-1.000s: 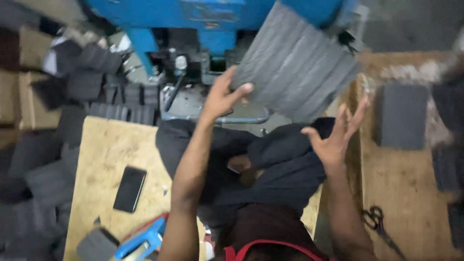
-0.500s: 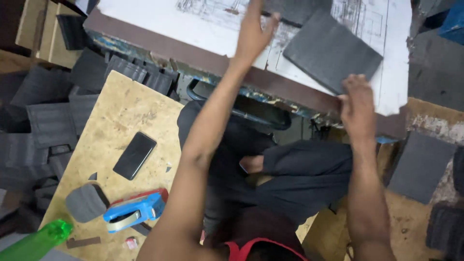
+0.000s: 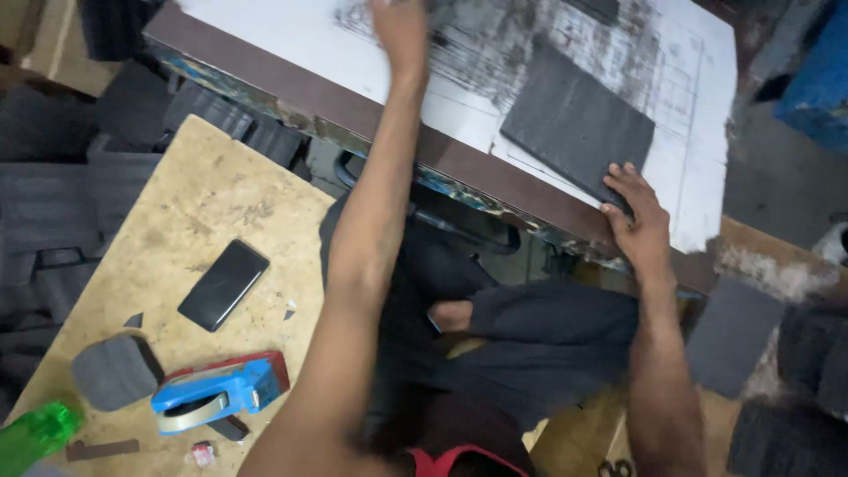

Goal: The person sits on the floor and repeatedly picks up dark rectangular material pieces from a pile. They place each piece onto a blue machine, press down on a lever to process it, and then move the processed piece to a stack on the right. The person handles the materials one at a time in a continuous loop.

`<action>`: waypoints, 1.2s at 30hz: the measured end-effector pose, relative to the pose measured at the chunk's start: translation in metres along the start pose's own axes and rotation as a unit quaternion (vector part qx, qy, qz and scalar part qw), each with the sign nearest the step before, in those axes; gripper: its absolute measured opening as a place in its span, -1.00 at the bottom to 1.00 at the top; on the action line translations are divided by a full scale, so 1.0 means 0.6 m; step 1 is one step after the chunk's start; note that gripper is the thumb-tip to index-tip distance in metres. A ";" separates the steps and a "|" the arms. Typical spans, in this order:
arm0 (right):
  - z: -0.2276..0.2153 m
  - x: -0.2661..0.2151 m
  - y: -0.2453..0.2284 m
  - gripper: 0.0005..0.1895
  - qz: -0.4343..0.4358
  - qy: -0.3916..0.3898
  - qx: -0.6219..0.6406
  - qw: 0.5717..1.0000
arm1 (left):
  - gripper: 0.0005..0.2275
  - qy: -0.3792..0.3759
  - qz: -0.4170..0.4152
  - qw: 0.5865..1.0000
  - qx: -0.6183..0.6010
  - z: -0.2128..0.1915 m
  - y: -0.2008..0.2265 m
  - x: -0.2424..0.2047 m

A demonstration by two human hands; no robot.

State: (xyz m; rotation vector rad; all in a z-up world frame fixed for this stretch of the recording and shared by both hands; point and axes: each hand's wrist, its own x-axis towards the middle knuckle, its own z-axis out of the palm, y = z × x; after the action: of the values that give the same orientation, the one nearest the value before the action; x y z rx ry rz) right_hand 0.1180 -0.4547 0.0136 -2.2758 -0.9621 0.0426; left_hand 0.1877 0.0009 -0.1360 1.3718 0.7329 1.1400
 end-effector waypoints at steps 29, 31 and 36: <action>-0.002 -0.024 -0.020 -0.73 -0.067 0.144 -0.049 0.986 | -0.66 -0.190 -0.158 0.967 0.063 -0.378 0.219 -0.060; -0.050 -0.135 0.031 -0.70 -0.008 0.226 -0.081 0.971 | -0.65 -0.017 0.117 0.990 0.082 -0.381 0.169 -0.022; -0.051 -0.423 0.227 -0.25 0.276 0.309 -0.250 0.875 | -0.34 0.031 0.149 0.957 -0.247 -0.419 0.168 0.000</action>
State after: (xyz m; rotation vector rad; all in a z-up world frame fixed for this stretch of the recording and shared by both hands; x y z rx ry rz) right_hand 0.0268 -0.7067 -0.0963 -2.6848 0.0452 -0.7221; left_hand -0.0638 0.0769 -0.0688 1.0405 0.2538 1.4906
